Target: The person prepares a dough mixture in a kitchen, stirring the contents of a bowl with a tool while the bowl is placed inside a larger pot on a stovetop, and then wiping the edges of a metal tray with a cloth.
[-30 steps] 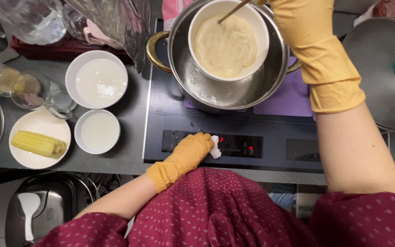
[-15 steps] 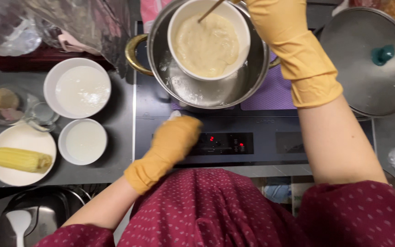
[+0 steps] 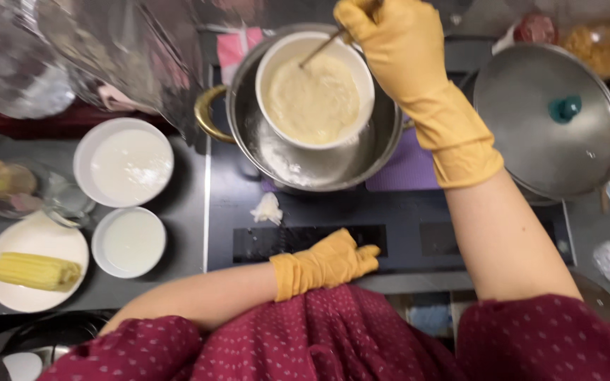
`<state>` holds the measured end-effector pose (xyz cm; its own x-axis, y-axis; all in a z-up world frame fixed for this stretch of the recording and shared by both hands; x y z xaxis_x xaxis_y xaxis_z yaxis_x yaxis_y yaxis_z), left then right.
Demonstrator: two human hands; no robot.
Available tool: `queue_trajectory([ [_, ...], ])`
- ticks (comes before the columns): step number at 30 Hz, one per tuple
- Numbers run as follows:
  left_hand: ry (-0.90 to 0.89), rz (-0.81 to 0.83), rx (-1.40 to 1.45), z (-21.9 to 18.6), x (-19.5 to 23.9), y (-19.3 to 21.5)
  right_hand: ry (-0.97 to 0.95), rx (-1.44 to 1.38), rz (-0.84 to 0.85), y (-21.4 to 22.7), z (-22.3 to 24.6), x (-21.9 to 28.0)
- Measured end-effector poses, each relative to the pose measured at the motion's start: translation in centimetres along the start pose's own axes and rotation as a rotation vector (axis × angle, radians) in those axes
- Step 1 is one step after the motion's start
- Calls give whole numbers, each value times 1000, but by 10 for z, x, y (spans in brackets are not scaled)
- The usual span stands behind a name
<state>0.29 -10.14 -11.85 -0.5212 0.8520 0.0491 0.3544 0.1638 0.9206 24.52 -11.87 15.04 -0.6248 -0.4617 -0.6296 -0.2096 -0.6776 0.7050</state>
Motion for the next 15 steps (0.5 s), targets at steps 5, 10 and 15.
queue_trajectory([
  [5,-51,48,232,-9,16,90,-202,14,165,6,6,-3],
  [10,373,-40,303,-25,52,200,-317,-31,179,12,9,3],
  [15,772,-539,312,17,89,228,-376,-105,164,17,12,9],
])
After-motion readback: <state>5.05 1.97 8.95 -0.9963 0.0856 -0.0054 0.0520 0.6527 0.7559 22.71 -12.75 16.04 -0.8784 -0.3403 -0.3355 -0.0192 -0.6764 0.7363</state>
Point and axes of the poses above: each hand's wrist, its own x-axis away from the middle knuckle, its own y-axis out of the back of the hand, z = x × y, the point moved 2 cm from there along -x, towards the middle knuckle, and after that the axes turned 1 degree about z, right-handed, at the moved point
